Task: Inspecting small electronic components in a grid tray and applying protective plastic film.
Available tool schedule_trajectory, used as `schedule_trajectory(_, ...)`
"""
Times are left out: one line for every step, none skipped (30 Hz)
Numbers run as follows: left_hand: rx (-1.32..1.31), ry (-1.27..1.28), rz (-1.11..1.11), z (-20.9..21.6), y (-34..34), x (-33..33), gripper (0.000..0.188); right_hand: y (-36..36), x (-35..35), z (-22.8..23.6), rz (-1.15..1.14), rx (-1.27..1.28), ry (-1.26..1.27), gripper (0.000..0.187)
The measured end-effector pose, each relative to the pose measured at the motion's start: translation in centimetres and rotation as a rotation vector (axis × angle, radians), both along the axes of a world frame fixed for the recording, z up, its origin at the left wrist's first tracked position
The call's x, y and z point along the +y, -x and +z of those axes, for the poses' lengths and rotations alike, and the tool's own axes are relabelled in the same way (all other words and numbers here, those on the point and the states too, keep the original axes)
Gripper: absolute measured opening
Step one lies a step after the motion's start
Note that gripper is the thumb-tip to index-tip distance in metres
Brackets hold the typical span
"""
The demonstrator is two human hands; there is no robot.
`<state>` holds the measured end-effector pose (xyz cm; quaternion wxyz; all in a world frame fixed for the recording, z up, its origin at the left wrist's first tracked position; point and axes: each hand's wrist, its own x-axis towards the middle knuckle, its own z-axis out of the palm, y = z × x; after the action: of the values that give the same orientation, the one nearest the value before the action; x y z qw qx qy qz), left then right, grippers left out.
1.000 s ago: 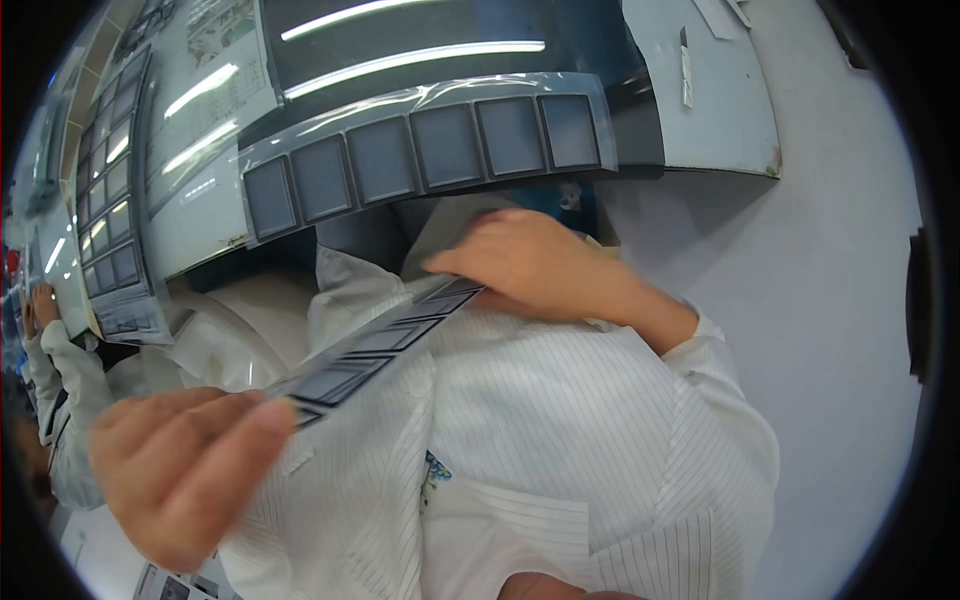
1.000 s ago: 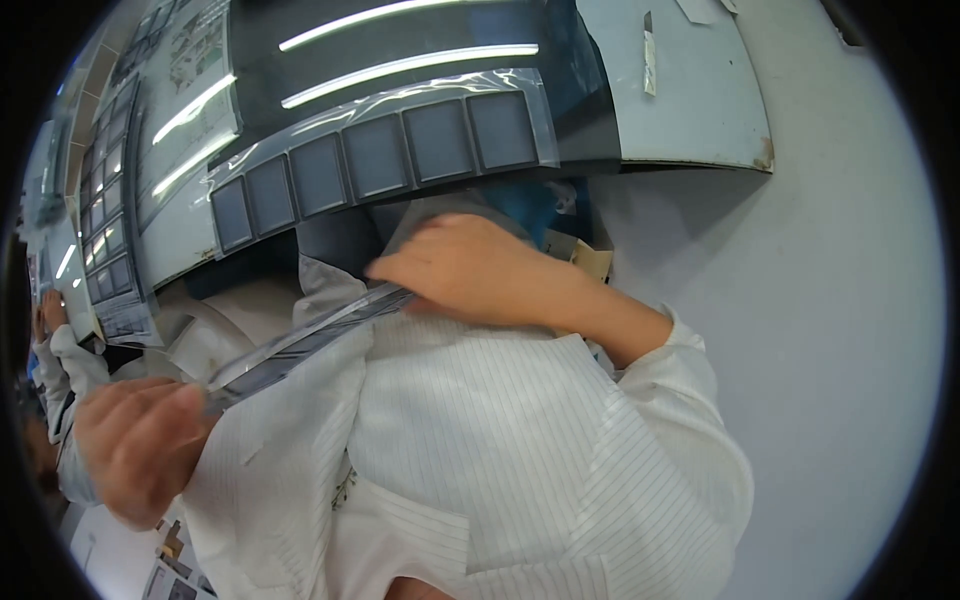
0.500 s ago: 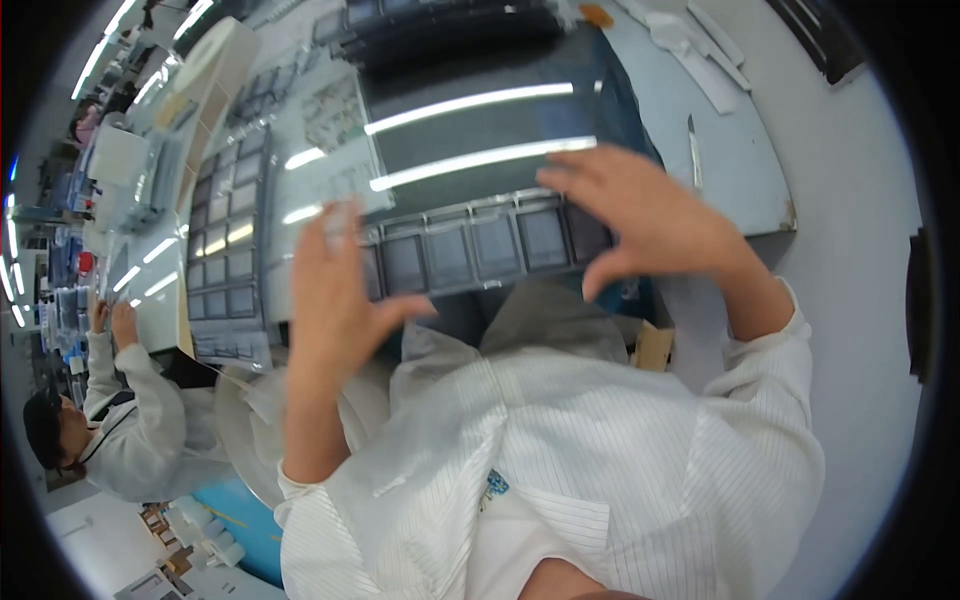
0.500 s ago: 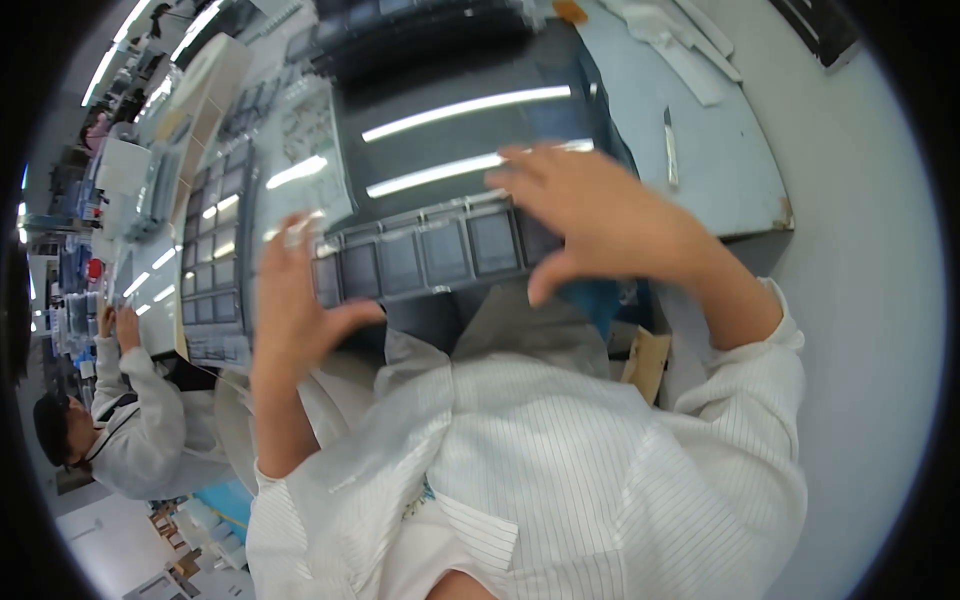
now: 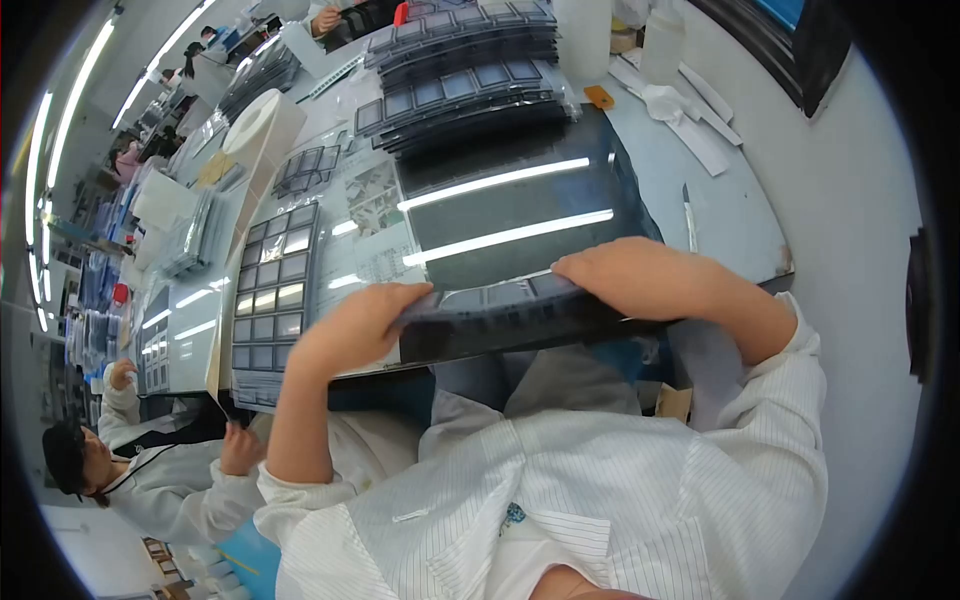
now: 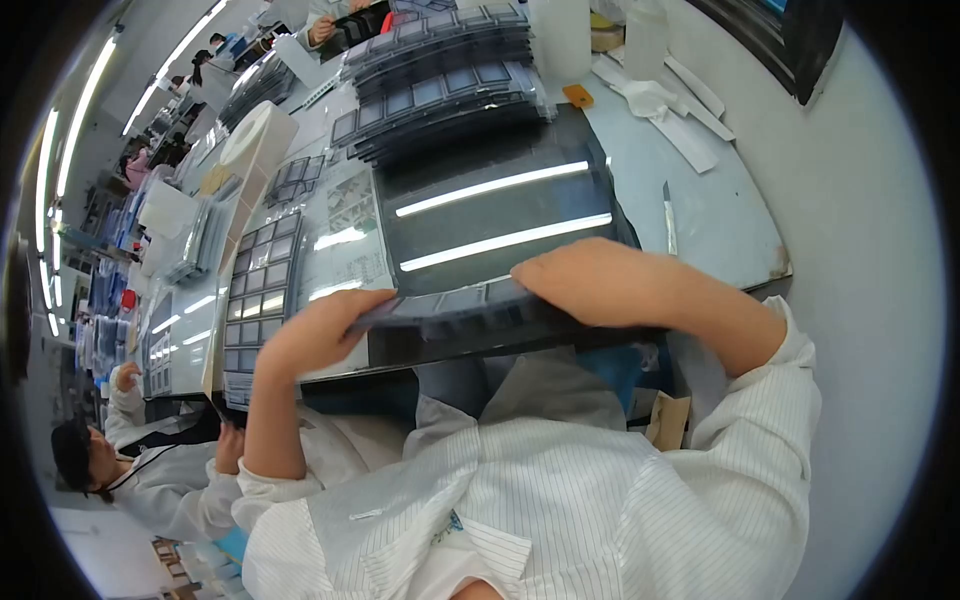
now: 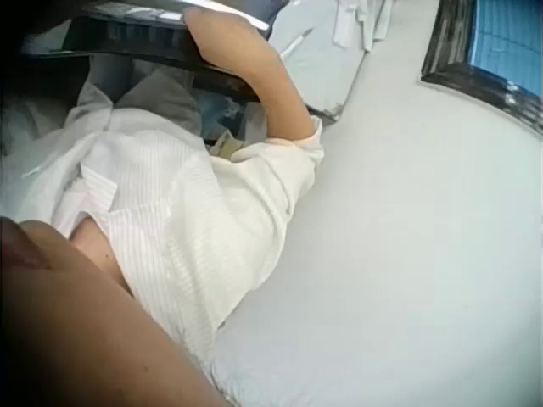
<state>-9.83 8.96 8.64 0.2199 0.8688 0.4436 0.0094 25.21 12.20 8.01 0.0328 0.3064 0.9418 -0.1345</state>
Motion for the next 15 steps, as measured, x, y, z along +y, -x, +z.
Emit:
schedule_trajectory(-0.006,0.046,0.015,0.4,0.3,1.3,0.048,0.2,1.3,1.4,-0.027,-0.037,0.104,0.04)
schedule_trajectory(0.018,0.015,-0.009,1.0,0.7,2.7,0.046,0.1,2.4,2.6,-0.051,-0.069,0.199,0.036)
schedule_trajectory(0.026,-0.051,0.047,2.0,0.5,4.0,0.046,-0.2,3.9,2.6,-0.062,0.005,0.078,0.036)
schedule_trajectory(0.028,-0.112,0.095,2.8,0.2,6.1,0.046,0.0,5.2,3.2,-0.116,0.055,-0.094,0.036)
schedule_trajectory(0.03,-0.286,0.095,3.5,0.3,8.1,0.048,-0.2,7.8,2.2,-0.08,0.276,-0.346,0.037)
schedule_trajectory(0.033,-0.456,0.104,3.8,0.6,10.2,0.05,0.9,9.4,4.3,-0.138,0.216,-0.372,0.037)
schedule_trajectory(0.006,-0.581,0.138,4.1,0.6,12.3,0.052,1.6,11.4,5.4,-0.212,0.179,-0.474,0.039)
schedule_trajectory(-0.022,-0.707,0.167,4.4,0.5,14.5,0.054,1.4,13.8,4.9,-0.126,0.342,-0.731,0.042)
schedule_trajectory(0.06,-0.885,0.134,4.1,1.0,17.5,0.054,1.7,16.3,5.3,-0.137,0.223,-0.779,0.044)
schedule_trajectory(0.148,-1.059,0.106,3.0,1.9,19.5,0.057,1.9,17.8,4.4,-0.12,0.226,-0.788,0.044)
schedule_trajectory(0.223,-1.001,0.219,1.8,1.0,20.2,0.064,1.3,19.3,3.1,-0.157,0.151,-0.859,0.042)
schedule_trajectory(0.299,-0.942,0.345,0.7,0.3,20.7,0.075,1.3,20.4,2.6,-0.181,0.081,-0.933,0.043)
schedule_trajectory(0.313,-0.856,0.364,-1.1,1.7,21.0,0.094,2.8,20.2,2.4,-0.223,0.035,-0.772,0.061)
schedule_trajectory(0.261,-0.701,0.363,-1.5,0.5,20.5,0.091,2.7,20.2,1.3,-0.22,0.034,-0.779,0.061)
schedule_trajectory(0.205,-0.748,0.338,-2.9,0.0,20.2,0.09,2.6,20.2,0.2,-0.239,0.123,-0.81,0.061)
